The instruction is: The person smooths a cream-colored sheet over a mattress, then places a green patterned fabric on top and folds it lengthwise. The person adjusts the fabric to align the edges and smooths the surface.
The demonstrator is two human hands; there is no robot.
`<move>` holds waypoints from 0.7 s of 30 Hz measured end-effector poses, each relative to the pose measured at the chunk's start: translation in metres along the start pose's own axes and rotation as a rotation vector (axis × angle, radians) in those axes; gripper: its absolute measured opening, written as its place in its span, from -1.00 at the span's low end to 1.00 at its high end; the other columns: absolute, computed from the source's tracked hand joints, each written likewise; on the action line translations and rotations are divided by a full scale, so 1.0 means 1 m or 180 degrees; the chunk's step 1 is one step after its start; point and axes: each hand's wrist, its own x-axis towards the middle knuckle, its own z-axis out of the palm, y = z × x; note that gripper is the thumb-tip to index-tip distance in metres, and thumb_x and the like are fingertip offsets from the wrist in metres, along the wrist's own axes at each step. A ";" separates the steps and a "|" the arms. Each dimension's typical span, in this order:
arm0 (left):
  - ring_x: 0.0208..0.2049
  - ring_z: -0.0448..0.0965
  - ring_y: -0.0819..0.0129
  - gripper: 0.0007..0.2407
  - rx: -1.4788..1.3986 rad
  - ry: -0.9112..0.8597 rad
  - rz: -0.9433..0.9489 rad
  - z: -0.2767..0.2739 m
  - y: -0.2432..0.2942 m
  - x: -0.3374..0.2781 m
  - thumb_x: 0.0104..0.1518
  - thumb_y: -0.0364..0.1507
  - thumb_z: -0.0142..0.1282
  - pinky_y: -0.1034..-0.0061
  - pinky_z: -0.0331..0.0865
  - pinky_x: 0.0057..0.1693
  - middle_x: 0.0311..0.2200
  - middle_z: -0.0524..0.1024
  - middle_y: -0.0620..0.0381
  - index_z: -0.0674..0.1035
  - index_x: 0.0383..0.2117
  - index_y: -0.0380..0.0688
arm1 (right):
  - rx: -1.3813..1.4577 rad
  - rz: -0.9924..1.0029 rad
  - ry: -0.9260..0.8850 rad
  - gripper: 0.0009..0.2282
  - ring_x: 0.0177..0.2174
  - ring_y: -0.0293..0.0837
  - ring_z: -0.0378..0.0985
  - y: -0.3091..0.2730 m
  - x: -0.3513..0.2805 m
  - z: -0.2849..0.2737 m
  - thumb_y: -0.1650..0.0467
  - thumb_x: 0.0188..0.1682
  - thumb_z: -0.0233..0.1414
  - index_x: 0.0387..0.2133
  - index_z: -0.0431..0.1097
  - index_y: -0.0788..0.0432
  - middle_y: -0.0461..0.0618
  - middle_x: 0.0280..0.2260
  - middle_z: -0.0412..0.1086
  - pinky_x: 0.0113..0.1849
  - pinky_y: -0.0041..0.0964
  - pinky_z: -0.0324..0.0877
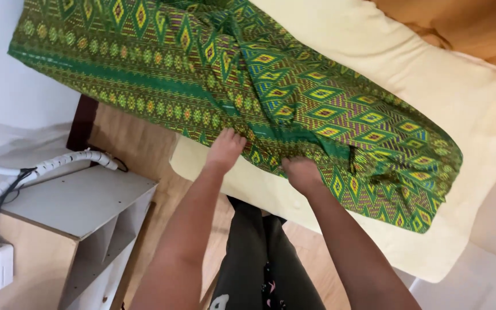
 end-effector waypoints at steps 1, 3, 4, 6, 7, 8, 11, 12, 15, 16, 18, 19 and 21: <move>-0.04 0.46 0.07 -0.88 -0.0157 -0.0035 0.0041 0.001 -0.005 0.000 0.08 -0.48 0.05 0.19 0.23 0.29 -0.26 0.55 0.05 0.56 -0.28 -0.12 | 0.0068 -0.0036 0.0024 -0.83 -0.33 0.15 0.55 -0.002 0.001 -0.002 0.30 0.04 0.03 -0.41 0.42 0.16 0.14 -0.42 0.49 -0.27 0.10 0.44; -0.03 0.47 0.06 -0.88 -0.0165 0.0073 0.0037 -0.009 -0.009 0.000 0.08 -0.50 0.05 0.19 0.24 0.31 -0.27 0.55 0.03 0.56 -0.28 -0.14 | 0.0221 -0.0077 0.0133 -0.81 -0.35 0.17 0.54 -0.011 -0.008 -0.018 0.30 0.06 0.03 -0.42 0.41 0.17 0.16 -0.44 0.47 -0.29 0.11 0.43; -0.02 0.48 0.04 -0.88 -0.0198 0.0171 0.0041 -0.015 -0.009 0.003 0.08 -0.51 0.06 0.18 0.25 0.33 -0.28 0.56 0.01 0.56 -0.28 -0.16 | 0.0372 -0.0106 0.0222 -0.79 -0.37 0.19 0.53 -0.014 -0.014 -0.029 0.29 0.07 0.02 -0.43 0.40 0.18 0.18 -0.45 0.45 -0.32 0.11 0.42; 0.00 0.48 0.01 -0.86 -0.0257 0.0437 0.0031 -0.025 -0.004 0.011 0.04 -0.52 0.06 0.16 0.25 0.33 -0.27 0.56 -0.01 0.56 -0.27 -0.17 | 0.0417 -0.0059 0.0316 -0.81 -0.39 0.19 0.53 -0.020 -0.029 -0.046 0.29 0.06 0.02 -0.43 0.41 0.17 0.18 -0.47 0.44 -0.32 0.11 0.42; 0.02 0.48 -0.03 -0.83 -0.0310 0.0673 -0.0009 -0.030 -0.002 0.016 0.01 -0.53 0.06 0.13 0.25 0.32 -0.27 0.56 -0.03 0.56 -0.27 -0.19 | 0.0483 -0.0046 0.0392 -0.82 -0.40 0.18 0.53 -0.022 -0.036 -0.054 0.30 0.05 0.01 -0.42 0.41 0.15 0.17 -0.48 0.43 -0.33 0.11 0.42; 0.02 0.48 -0.03 -0.83 -0.0284 0.0688 -0.0008 -0.035 0.002 0.020 0.01 -0.53 0.06 0.13 0.25 0.32 -0.27 0.56 -0.03 0.56 -0.27 -0.19 | 0.0482 -0.0057 0.0420 -0.82 -0.40 0.18 0.53 -0.017 -0.037 -0.065 0.30 0.05 0.01 -0.42 0.41 0.15 0.17 -0.48 0.43 -0.33 0.11 0.42; 0.04 0.47 -0.06 -0.83 -0.0612 0.0120 0.0099 -0.048 0.017 0.024 0.00 -0.57 0.04 0.11 0.24 0.34 -0.24 0.57 -0.10 0.56 -0.28 -0.23 | 0.0537 0.0276 0.0379 -0.78 -0.38 0.20 0.51 -0.008 -0.052 -0.093 0.27 0.08 0.01 -0.42 0.40 0.18 0.18 -0.46 0.43 -0.34 0.12 0.40; 0.04 0.47 -0.07 -0.83 -0.0698 0.0187 0.0080 -0.053 0.022 0.023 0.00 -0.57 0.03 0.11 0.24 0.33 -0.23 0.57 -0.13 0.56 -0.27 -0.24 | 0.0593 0.0217 0.0305 -0.77 -0.34 0.20 0.50 -0.006 -0.057 -0.103 0.26 0.07 0.02 -0.45 0.39 0.17 0.17 -0.45 0.43 -0.31 0.12 0.39; 0.04 0.47 -0.09 -0.83 -0.0887 0.0061 0.0190 -0.068 0.040 0.008 0.02 -0.58 0.04 0.09 0.23 0.35 -0.23 0.57 -0.17 0.56 -0.26 -0.24 | 0.0966 0.0299 -0.0038 -0.74 -0.28 0.19 0.49 -0.004 -0.080 -0.120 0.24 0.06 0.01 -0.47 0.41 0.19 0.17 -0.40 0.44 -0.25 0.12 0.39; 0.04 0.46 -0.09 -0.84 -0.0969 -0.0119 0.0256 -0.073 0.046 0.000 0.04 -0.58 0.05 0.08 0.21 0.37 -0.24 0.57 -0.17 0.56 -0.25 -0.23 | 0.1271 0.0375 -0.0310 -0.72 -0.25 0.19 0.48 -0.004 -0.087 -0.123 0.23 0.06 0.00 -0.45 0.43 0.20 0.17 -0.35 0.45 -0.22 0.10 0.39; 0.01 0.45 -0.17 -0.76 -0.0969 0.0036 0.0288 -0.071 0.063 -0.022 -0.07 -0.57 0.08 0.07 0.22 0.27 -0.24 0.57 -0.22 0.57 -0.24 -0.22 | 0.1520 0.0548 -0.0838 -0.73 -0.24 0.17 0.51 0.006 -0.106 -0.091 0.21 0.06 -0.02 -0.37 0.45 0.18 0.15 -0.30 0.47 -0.19 0.08 0.40; -0.01 0.44 -0.25 -0.69 -0.0974 0.0204 0.0307 -0.069 0.069 -0.030 -0.19 -0.57 0.11 0.06 0.23 0.17 -0.25 0.56 -0.27 0.59 -0.23 -0.20 | 0.1746 0.0710 -0.1372 -0.71 -0.23 0.15 0.53 0.013 -0.112 -0.076 0.19 0.06 -0.05 -0.28 0.48 0.16 0.14 -0.25 0.50 -0.15 0.06 0.42; -0.01 0.46 -0.20 -0.75 -0.1216 0.0184 0.0337 -0.075 0.082 -0.055 -0.12 -0.58 0.10 0.06 0.24 0.20 -0.25 0.57 -0.24 0.58 -0.26 -0.23 | 0.1572 0.0577 -0.1690 -0.68 -0.19 0.16 0.50 0.005 -0.124 -0.063 0.16 0.07 -0.05 -0.24 0.49 0.16 0.14 -0.21 0.50 -0.13 0.06 0.40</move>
